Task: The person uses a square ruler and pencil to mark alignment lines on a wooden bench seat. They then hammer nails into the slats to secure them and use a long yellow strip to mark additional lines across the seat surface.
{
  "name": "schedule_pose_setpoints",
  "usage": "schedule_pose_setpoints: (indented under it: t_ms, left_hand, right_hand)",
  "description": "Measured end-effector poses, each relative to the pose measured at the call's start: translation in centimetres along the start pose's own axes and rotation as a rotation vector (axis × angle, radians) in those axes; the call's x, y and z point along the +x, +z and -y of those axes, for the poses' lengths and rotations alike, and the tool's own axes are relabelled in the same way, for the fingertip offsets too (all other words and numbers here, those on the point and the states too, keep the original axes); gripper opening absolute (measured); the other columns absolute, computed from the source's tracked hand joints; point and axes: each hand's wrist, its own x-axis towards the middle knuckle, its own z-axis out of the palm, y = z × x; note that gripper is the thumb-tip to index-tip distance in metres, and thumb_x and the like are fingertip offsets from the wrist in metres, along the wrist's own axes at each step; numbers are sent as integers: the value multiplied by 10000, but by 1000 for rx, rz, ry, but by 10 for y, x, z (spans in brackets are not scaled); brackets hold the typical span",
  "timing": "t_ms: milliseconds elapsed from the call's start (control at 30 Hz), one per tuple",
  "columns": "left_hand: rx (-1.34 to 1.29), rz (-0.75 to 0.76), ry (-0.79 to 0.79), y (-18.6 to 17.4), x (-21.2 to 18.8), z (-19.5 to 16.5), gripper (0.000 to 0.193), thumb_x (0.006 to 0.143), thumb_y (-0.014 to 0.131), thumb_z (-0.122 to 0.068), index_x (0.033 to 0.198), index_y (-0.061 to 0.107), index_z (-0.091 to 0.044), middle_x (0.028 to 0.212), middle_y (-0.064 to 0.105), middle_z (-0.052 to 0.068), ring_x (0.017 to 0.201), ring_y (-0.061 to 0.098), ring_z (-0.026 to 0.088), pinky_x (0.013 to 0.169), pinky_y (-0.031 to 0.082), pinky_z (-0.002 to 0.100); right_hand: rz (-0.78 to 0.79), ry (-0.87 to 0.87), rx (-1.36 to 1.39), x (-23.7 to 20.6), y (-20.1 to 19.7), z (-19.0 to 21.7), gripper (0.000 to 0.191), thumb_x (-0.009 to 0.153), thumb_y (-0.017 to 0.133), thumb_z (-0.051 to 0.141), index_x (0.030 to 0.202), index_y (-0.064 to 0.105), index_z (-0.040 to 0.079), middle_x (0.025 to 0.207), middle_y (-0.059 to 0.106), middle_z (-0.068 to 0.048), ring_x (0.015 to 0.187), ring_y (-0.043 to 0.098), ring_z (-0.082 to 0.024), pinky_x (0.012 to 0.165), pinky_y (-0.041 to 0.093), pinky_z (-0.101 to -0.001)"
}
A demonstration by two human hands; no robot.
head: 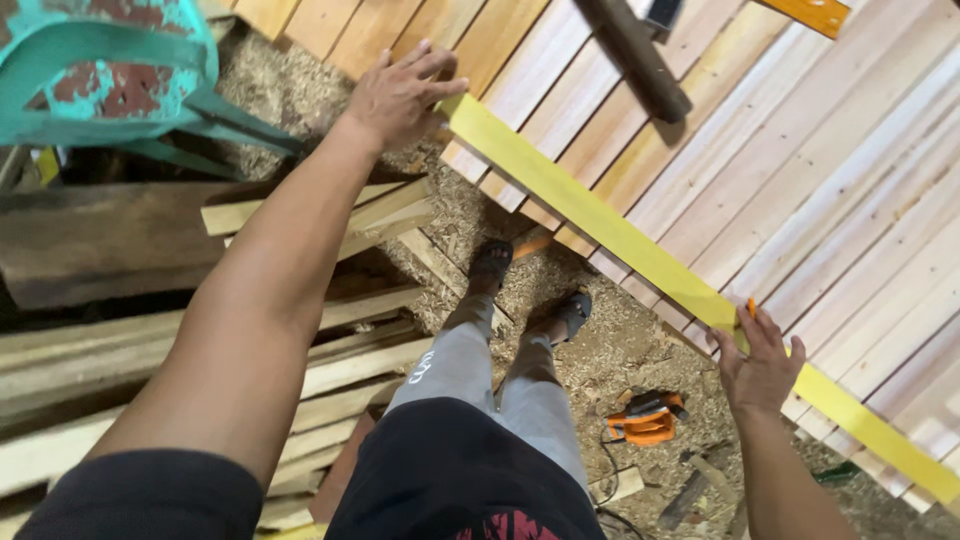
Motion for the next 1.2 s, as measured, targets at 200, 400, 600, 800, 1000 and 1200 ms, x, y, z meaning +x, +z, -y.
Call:
schedule_pose_setpoints:
  t_ms: [200,400,600,800,1000,1200]
  left_hand:
    - [189,146,-128,-23,8,-55,504,955,626,-673,1214,674,-243,1611,425,75,1516,311,391,1166,135,750]
    - [16,-99,205,10,51,-172,610,891,749,-548,1380,585,-221,1594,422,112,1488,330,372,1174,118,741]
    - [-58,163,402,34,95,-307,689,849,774,-397,1477,497,-337,1646,308,68,1518,267,312,1215,133,665]
    - [106,315,523,43,117,-418,840,807,807,-346,1544,406,-341,1683,230,38,1550,187,291,1231,123,650]
    - [273,382,422,34,125,-465,1196,624,908,-478,1605,246,-309,1702,146,45,1571,104,304,1223,55,671]
    - [570,400,627,34,140,-503,1271,664,867,-580,1629,49,-455,1738,5,22,1585,51,305,1224,39,673]
  right_hand:
    - [-63,1,97,0,-11,8,510,952,752,430,1369,695,143,1475,650,-45,1345,597,-191,1190,346,-500]
    - [-92,24,135,3,-12,8,573,909,749,483,1346,707,114,1412,676,-89,1310,623,-241,1126,452,-406]
    - [-44,60,136,3,-11,8,556,857,770,514,1279,722,154,1419,668,-62,1266,645,-254,1116,494,-405]
    - [11,292,350,-1,-13,5,463,876,787,371,1298,716,193,1429,624,-37,1321,539,-261,1168,327,-468]
    - [82,339,391,-3,-8,-2,527,886,761,294,1384,630,181,1524,542,5,1433,471,-188,1240,290,-428]
    - [143,448,432,-29,-20,-40,657,887,732,407,1476,515,214,1583,431,-4,1491,353,-195,1270,180,-419]
